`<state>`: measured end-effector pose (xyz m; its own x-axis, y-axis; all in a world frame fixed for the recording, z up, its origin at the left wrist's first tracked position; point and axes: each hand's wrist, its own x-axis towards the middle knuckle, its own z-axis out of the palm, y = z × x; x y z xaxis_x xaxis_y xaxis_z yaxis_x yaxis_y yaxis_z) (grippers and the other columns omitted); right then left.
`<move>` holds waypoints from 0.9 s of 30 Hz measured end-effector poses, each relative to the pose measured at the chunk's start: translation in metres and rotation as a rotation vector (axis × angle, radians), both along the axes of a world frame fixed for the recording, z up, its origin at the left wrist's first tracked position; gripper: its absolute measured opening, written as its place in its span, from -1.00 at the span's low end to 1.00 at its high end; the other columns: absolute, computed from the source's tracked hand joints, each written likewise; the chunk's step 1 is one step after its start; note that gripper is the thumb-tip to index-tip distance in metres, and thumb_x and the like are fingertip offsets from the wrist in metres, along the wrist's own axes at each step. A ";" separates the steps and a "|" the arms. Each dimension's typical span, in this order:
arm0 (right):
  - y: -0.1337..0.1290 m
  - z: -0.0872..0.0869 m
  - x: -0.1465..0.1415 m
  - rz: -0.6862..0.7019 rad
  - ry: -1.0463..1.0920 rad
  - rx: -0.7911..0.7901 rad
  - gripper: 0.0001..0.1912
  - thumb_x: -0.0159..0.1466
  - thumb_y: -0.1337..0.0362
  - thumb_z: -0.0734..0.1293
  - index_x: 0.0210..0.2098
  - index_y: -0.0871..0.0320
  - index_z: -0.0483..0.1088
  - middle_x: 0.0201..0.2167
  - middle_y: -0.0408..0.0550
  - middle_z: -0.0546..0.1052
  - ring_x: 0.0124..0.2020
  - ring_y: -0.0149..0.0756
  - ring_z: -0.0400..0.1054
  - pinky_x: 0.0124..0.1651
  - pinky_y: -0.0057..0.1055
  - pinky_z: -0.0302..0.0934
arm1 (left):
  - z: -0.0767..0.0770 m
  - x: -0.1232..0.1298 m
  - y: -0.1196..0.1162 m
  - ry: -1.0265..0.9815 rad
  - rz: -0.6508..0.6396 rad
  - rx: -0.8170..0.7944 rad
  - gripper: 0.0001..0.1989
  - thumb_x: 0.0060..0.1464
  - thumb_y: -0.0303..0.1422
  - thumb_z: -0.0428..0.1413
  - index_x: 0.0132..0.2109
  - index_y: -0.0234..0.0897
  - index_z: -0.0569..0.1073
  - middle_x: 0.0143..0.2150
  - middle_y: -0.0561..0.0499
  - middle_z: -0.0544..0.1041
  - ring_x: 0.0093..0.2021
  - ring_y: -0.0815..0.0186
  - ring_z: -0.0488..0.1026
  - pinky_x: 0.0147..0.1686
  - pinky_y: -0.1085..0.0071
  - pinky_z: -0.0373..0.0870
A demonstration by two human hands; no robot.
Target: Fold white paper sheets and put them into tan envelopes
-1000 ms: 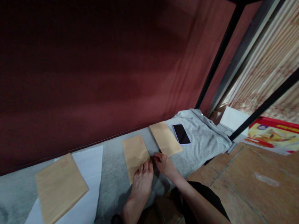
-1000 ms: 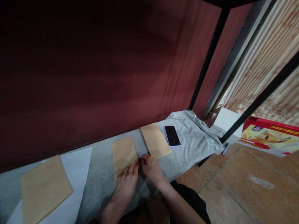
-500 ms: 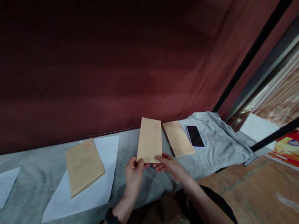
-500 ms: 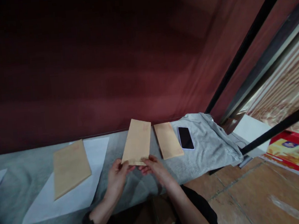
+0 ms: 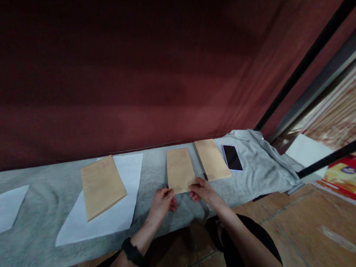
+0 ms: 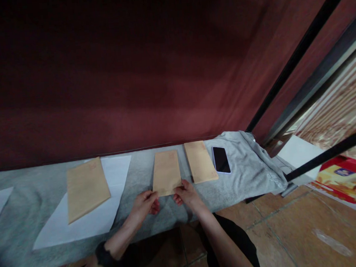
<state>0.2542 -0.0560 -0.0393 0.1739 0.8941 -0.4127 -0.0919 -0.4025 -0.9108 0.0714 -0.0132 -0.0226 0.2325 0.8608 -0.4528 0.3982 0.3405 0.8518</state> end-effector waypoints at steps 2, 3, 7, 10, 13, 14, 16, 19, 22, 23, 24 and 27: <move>0.002 -0.004 0.000 -0.024 -0.048 -0.033 -0.79 0.19 0.20 0.38 -0.32 0.06 0.23 -0.65 -0.32 0.45 -0.69 -0.42 0.29 -0.60 -0.53 0.17 | 0.000 -0.001 0.001 0.063 -0.038 0.019 -0.73 0.24 -0.30 -0.02 -0.44 -0.20 0.34 -0.61 0.11 0.42 -0.64 0.31 0.43 -0.57 0.41 0.37; 0.002 -0.005 0.001 -0.028 -0.061 -0.034 -0.81 0.21 0.22 0.36 -0.31 0.06 0.23 -0.65 -0.32 0.45 -0.70 -0.43 0.29 -0.61 -0.54 0.15 | 0.000 -0.003 0.001 0.104 -0.053 0.044 -0.72 0.24 -0.29 0.00 -0.46 -0.20 0.34 -0.62 0.11 0.40 -0.65 0.31 0.41 -0.58 0.42 0.34; 0.002 -0.004 0.003 -0.025 -0.090 -0.054 -0.87 0.25 0.28 0.32 -0.31 0.07 0.23 -0.63 -0.31 0.47 -0.70 -0.46 0.29 -0.63 -0.57 0.13 | 0.009 -0.007 -0.002 0.276 -0.044 0.212 -0.72 0.16 -0.27 0.13 -0.49 -0.19 0.32 -0.57 0.08 0.41 -0.46 0.25 0.49 -0.44 0.42 0.31; 0.001 -0.001 0.005 -0.007 -0.112 -0.086 -0.91 0.26 0.32 0.30 -0.30 0.08 0.25 -0.61 -0.28 0.49 -0.68 -0.45 0.33 -0.61 -0.56 0.17 | 0.010 -0.003 -0.011 0.374 -0.153 0.514 -0.80 0.23 -0.26 0.08 -0.36 -0.19 0.43 -0.39 0.00 0.53 -0.25 0.18 0.55 -0.24 0.33 0.40; 0.000 0.000 0.006 0.037 -0.140 -0.059 -0.96 0.28 0.32 0.27 -0.29 0.09 0.27 -0.60 -0.28 0.49 -0.65 -0.44 0.35 -0.57 -0.56 0.20 | -0.002 0.007 -0.023 0.365 -0.429 0.937 -0.72 0.32 -0.24 -0.01 0.04 -0.21 0.49 0.03 -0.13 0.60 0.07 0.12 0.53 0.07 0.18 0.42; 0.000 -0.001 0.007 0.051 -0.165 -0.046 -0.98 0.29 0.32 0.26 -0.28 0.09 0.28 -0.61 -0.29 0.47 -0.65 -0.44 0.34 -0.57 -0.56 0.19 | -0.010 0.010 -0.027 0.361 -0.499 1.027 -0.61 0.33 -0.22 -0.02 0.21 -0.23 0.41 0.20 -0.18 0.52 0.22 0.10 0.45 0.18 0.13 0.36; -0.002 -0.001 0.007 0.073 -0.288 -0.023 -0.97 0.32 0.32 0.23 -0.25 0.10 0.30 -0.63 -0.30 0.45 -0.66 -0.42 0.33 -0.56 -0.54 0.18 | -0.025 0.014 -0.034 0.418 -0.592 1.123 -0.41 0.33 -0.14 -0.01 0.38 -0.32 0.21 0.39 -0.26 0.33 0.39 0.05 0.26 0.31 0.06 0.23; -0.006 0.001 0.007 0.063 -0.664 0.028 -0.86 0.30 0.36 0.24 -0.15 0.15 0.37 -0.51 -0.15 0.56 -0.50 -0.31 0.47 -0.42 -0.48 0.26 | -0.043 0.016 -0.040 0.519 -0.627 1.158 -0.25 0.33 -0.03 -0.03 0.47 -0.38 0.03 0.49 -0.29 0.14 0.49 0.03 0.06 0.39 0.04 0.12; -0.014 0.006 0.004 0.042 -1.045 0.041 -0.71 0.34 0.36 0.26 0.05 0.25 0.37 -0.34 0.07 0.64 -0.29 -0.14 0.57 -0.24 -0.38 0.33 | -0.051 0.015 -0.041 0.568 -0.626 1.179 -0.20 0.32 0.00 -0.05 0.49 -0.39 -0.03 0.51 -0.30 0.07 0.51 0.03 -0.01 0.41 0.05 0.07; -0.016 0.008 0.003 0.037 -1.130 0.049 -0.67 0.37 0.34 0.24 0.11 0.28 0.35 -0.32 0.12 0.64 -0.27 -0.10 0.58 -0.21 -0.34 0.35 | -0.053 0.015 -0.041 0.578 -0.621 1.185 -0.19 0.32 0.01 -0.06 0.49 -0.40 -0.04 0.51 -0.30 0.06 0.51 0.03 -0.02 0.41 0.04 0.07; -0.019 0.009 0.000 0.036 -1.187 0.074 -0.64 0.41 0.32 0.21 0.16 0.29 0.33 -0.28 0.16 0.64 -0.25 -0.08 0.58 -0.18 -0.30 0.37 | -0.054 0.015 -0.041 0.585 -0.619 1.190 -0.19 0.32 0.01 -0.06 0.49 -0.40 -0.04 0.51 -0.31 0.05 0.51 0.02 -0.02 0.41 0.04 0.07; -0.024 0.010 -0.010 0.092 -1.197 0.294 -0.61 0.47 0.26 0.12 0.21 0.27 0.32 -0.05 0.23 0.61 -0.03 -0.05 0.54 0.04 -0.18 0.39 | -0.060 0.015 -0.040 0.595 -0.632 1.194 -0.21 0.31 -0.05 -0.04 0.49 -0.42 -0.05 0.51 -0.32 0.05 0.50 0.02 0.00 0.41 0.03 0.06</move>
